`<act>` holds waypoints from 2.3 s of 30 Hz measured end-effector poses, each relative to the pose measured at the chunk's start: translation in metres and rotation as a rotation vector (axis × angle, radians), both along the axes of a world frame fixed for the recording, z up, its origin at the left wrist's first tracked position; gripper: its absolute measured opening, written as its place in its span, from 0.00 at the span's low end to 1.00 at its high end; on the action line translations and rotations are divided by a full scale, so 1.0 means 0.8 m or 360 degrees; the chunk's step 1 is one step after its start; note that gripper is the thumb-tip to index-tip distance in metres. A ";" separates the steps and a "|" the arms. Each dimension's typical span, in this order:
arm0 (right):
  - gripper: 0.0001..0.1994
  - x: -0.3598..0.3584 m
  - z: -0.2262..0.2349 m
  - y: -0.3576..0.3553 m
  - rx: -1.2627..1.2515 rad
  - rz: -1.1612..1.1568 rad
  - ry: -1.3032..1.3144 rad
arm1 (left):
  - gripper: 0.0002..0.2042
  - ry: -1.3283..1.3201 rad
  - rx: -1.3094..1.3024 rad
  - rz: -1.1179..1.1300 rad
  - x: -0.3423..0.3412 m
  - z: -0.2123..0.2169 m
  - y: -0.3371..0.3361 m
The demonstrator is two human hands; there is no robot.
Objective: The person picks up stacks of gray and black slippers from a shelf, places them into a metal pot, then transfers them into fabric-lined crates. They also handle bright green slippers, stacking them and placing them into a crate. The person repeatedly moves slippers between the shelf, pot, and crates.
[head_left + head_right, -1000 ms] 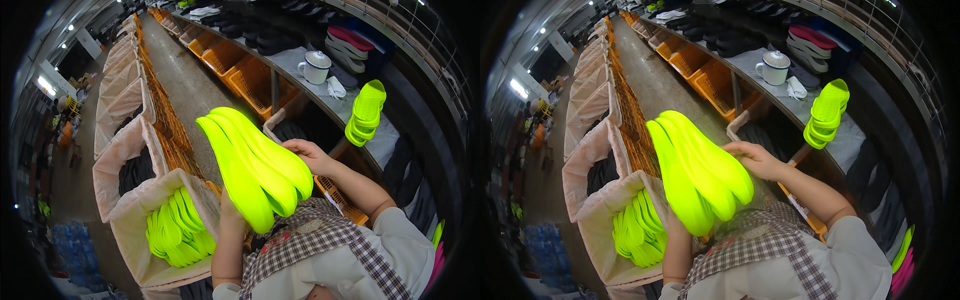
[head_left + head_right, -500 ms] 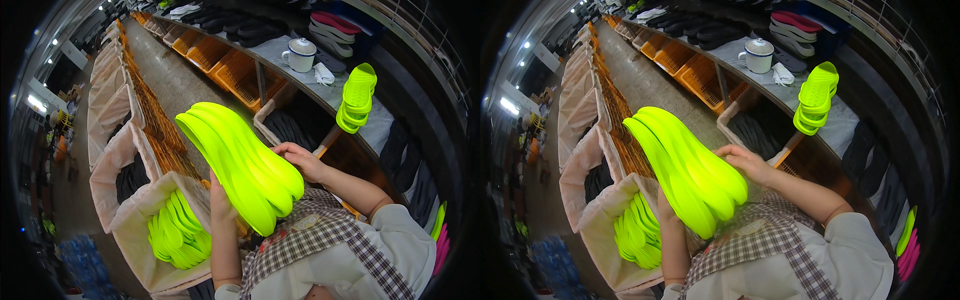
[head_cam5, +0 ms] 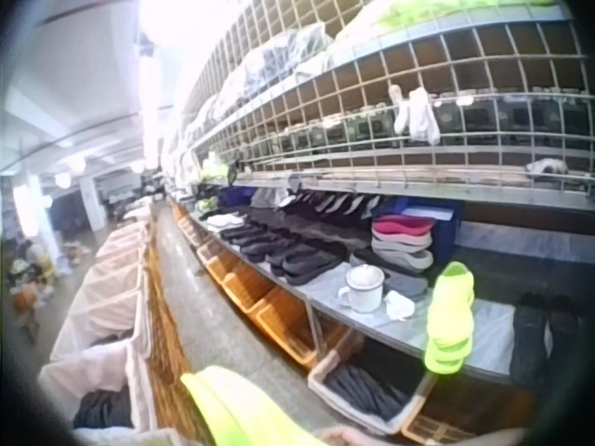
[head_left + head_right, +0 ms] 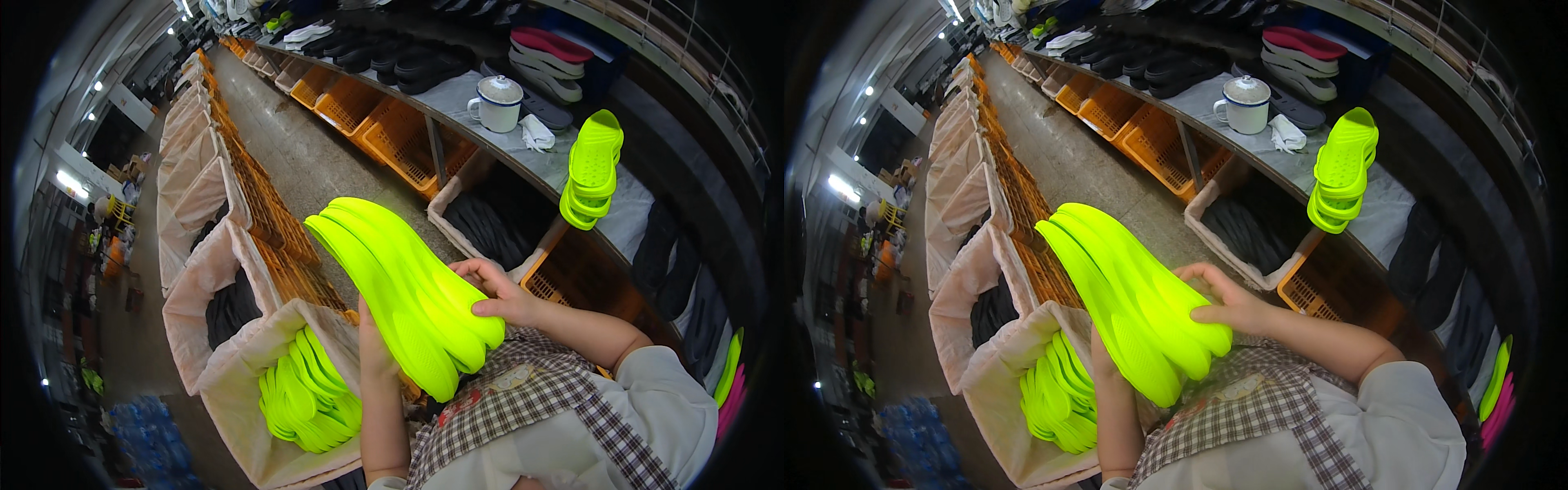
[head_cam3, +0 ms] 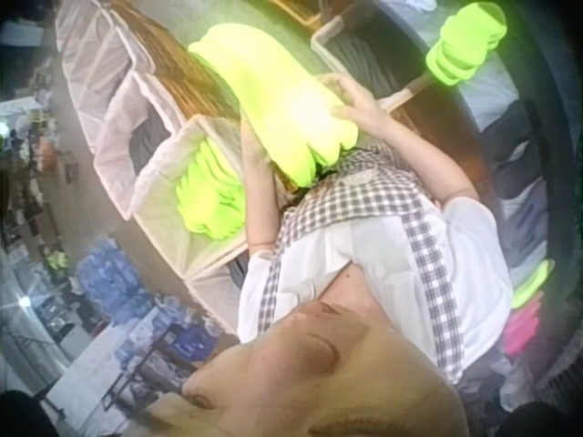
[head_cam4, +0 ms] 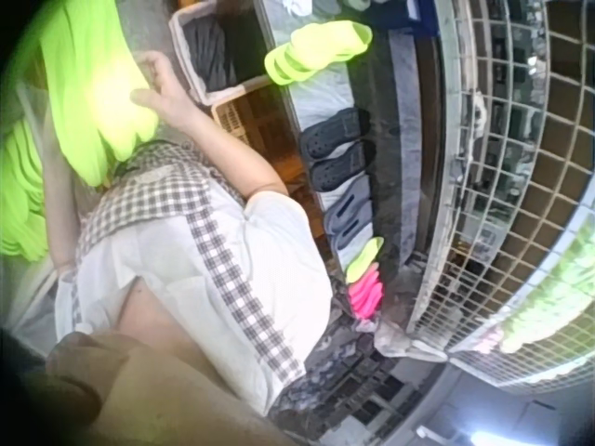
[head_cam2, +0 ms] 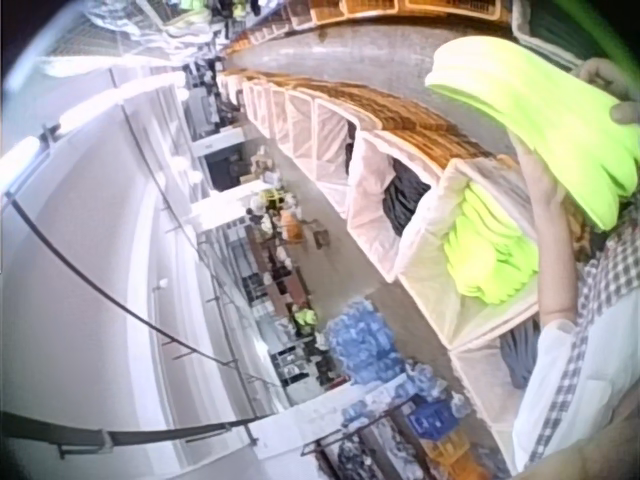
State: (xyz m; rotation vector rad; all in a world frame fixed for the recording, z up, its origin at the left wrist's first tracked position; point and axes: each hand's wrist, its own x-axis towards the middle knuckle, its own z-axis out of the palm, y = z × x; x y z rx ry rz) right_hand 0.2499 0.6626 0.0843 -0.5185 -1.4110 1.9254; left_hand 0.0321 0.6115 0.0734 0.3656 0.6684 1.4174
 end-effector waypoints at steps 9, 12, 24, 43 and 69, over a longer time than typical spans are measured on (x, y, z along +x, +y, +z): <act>0.27 -0.005 0.009 -0.012 0.0321 -0.0134 -0.0296 | 0.21 0.0088 -0.0054 0.0207 -0.008 -0.026 -0.008; 0.28 -0.008 0.013 -0.014 0.0399 -0.0170 -0.0360 | 0.22 0.0094 -0.0064 0.0247 -0.009 -0.030 -0.013; 0.35 -0.007 0.012 0.013 -0.1461 0.0191 0.1125 | 0.23 -0.0508 0.0041 0.0338 -0.008 -0.020 -0.020; 0.30 -0.021 -0.057 -0.001 -0.1620 0.0292 0.1271 | 0.25 -0.1004 0.0041 0.0136 -0.001 -0.010 -0.003; 0.30 0.224 0.054 0.078 0.0260 -0.2095 -0.0585 | 0.24 -0.0060 -0.0089 0.0259 0.037 -0.030 0.018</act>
